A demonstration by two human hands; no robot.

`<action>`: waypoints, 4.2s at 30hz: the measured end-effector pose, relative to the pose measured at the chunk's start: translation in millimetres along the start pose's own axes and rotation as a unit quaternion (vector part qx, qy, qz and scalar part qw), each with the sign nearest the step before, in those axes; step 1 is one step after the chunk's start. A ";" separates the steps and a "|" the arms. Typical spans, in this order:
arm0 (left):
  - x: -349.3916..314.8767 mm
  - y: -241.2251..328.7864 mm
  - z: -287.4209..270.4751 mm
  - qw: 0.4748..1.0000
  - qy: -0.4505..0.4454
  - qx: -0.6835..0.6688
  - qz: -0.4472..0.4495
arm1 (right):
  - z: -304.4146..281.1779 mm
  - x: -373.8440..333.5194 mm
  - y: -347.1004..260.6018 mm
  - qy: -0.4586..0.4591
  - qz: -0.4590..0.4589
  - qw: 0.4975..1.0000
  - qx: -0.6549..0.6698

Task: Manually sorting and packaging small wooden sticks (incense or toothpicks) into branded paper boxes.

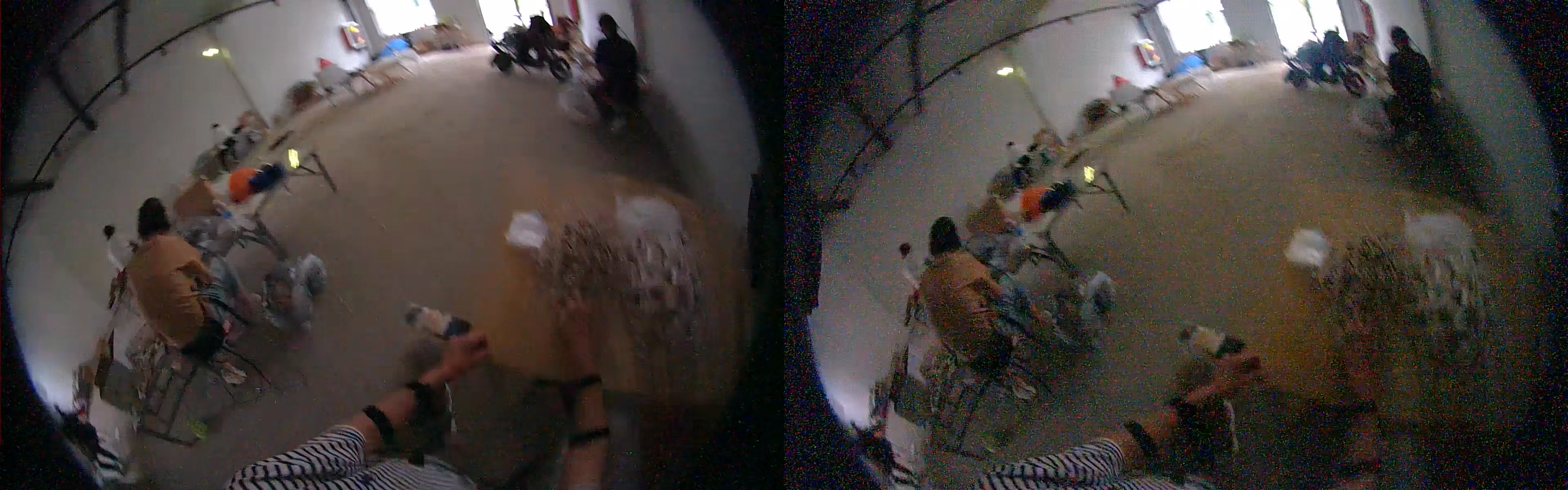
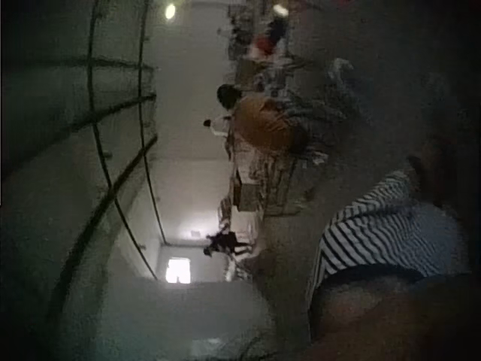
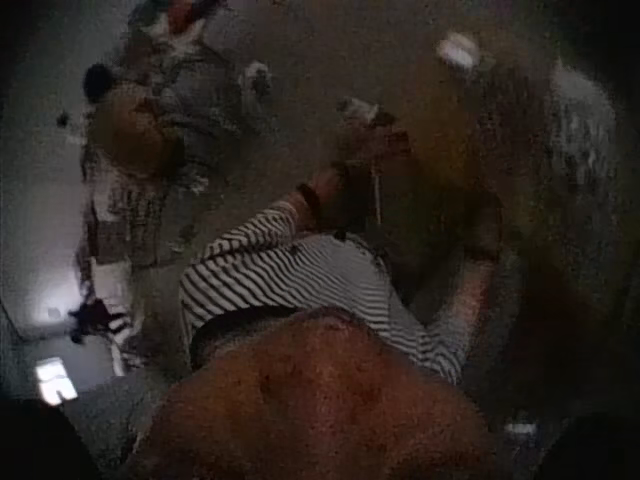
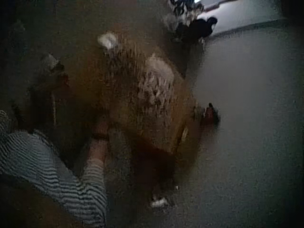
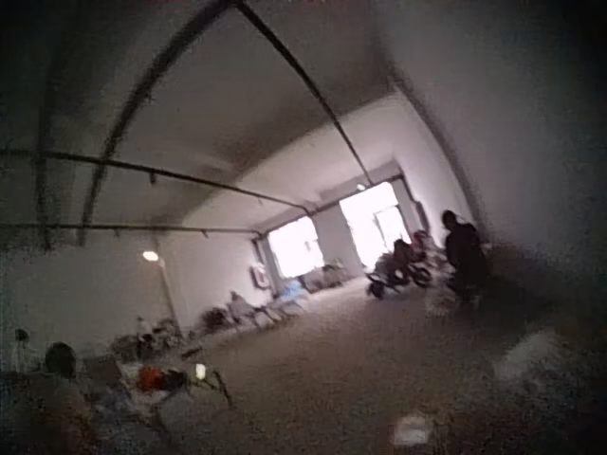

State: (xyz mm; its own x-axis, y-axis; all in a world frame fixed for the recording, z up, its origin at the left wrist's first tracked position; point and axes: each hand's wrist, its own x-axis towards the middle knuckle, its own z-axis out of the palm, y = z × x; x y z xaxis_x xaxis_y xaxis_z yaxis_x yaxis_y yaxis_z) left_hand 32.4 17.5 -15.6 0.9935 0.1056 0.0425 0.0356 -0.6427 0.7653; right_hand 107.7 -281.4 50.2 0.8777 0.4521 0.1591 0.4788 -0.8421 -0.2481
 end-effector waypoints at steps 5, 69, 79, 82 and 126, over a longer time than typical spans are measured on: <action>-1.4 4.0 -29.4 0.999 0.016 0.015 -0.032 | 11.9 13.0 -21.2 0.022 -0.058 0.998 0.015; -1.5 55.9 19.2 0.950 -0.034 0.217 0.224 | 68.4 70.7 -25.4 0.024 -0.058 0.991 0.118; 12.4 43.2 20.6 0.945 -0.048 0.226 0.233 | 37.0 117.7 -87.4 0.025 0.068 0.992 0.100; 13.2 28.9 27.4 0.942 -0.040 0.246 0.226 | 51.6 134.9 -98.1 -0.025 0.069 0.994 0.081; 18.4 60.6 22.5 0.953 -0.007 0.231 0.194 | 44.9 91.6 -36.1 0.004 -0.035 0.993 0.116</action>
State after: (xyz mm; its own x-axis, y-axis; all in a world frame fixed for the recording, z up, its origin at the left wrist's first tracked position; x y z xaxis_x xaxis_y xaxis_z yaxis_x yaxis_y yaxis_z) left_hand 55.3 -36.5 17.1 0.9431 -0.2157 0.2531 -0.2936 -0.8976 0.3289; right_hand 171.8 -196.4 30.9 0.8423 0.5036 0.1921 0.5317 -0.7175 -0.4500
